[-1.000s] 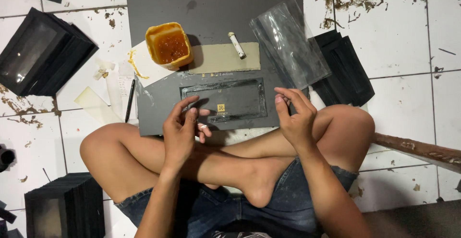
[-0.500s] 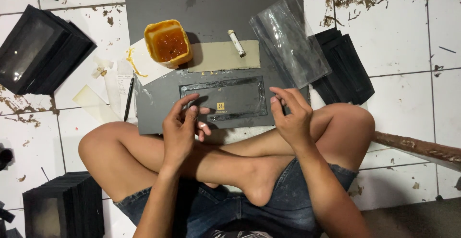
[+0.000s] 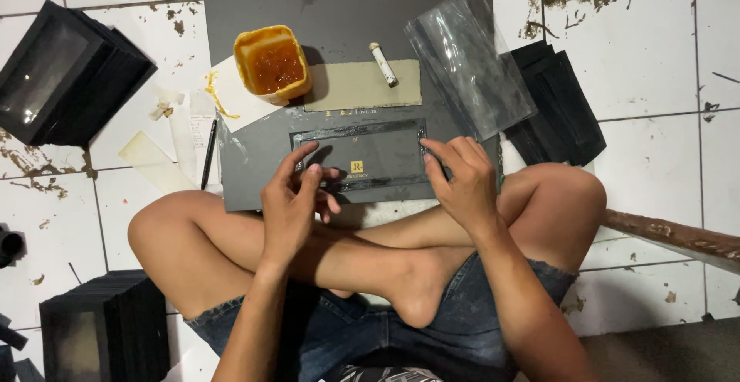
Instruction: The person sits on the floor and assembles picture frames by applying a brown adhesive to the edges of a black frame using a small stick. They then place a clear plastic sheet over the adhesive and press it down to secure it. The person repeats this process for multiple frames.
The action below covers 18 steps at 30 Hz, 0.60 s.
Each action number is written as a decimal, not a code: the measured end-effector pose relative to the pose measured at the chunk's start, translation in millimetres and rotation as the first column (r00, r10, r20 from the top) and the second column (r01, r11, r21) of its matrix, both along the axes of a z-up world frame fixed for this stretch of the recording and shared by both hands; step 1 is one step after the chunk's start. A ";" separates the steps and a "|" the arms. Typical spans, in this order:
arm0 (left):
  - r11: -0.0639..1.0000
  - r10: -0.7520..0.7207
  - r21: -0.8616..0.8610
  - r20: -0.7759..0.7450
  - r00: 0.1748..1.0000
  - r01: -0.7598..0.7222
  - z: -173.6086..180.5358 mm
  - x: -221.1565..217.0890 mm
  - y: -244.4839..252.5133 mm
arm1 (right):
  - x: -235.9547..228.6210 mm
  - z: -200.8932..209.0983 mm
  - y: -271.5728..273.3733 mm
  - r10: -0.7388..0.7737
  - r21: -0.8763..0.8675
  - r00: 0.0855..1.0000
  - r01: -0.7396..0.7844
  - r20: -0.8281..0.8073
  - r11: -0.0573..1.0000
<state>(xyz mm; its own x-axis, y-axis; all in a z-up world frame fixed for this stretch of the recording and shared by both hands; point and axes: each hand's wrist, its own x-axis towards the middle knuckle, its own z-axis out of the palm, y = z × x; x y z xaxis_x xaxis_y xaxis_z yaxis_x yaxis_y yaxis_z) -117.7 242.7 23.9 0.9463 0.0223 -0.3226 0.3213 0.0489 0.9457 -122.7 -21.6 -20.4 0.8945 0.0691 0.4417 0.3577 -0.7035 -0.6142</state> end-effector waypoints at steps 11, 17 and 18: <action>0.978 -0.005 0.206 0.111 0.994 -0.018 7.3 1.5 7.0 | -0.4 -0.5 1.0 -0.009 -0.001 1.000 0.009 0.012 1.000; 0.973 -0.018 0.231 0.166 0.986 -0.021 12.6 0.4 3.8 | -0.4 6.4 2.2 0.004 0.029 0.999 -0.005 0.038 1.000; 0.972 -0.020 0.233 0.171 0.985 -0.020 14.2 0.1 2.4 | -1.7 6.3 1.3 0.006 0.018 0.999 -0.006 0.041 1.000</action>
<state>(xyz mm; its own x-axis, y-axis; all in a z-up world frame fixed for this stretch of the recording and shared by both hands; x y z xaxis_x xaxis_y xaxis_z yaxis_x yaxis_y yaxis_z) -117.6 245.2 38.1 0.9868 0.0775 -0.1423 0.1542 -0.1792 0.9717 -124.4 -20.2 -14.1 0.8753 0.0662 0.4789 0.3867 -0.6904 -0.6114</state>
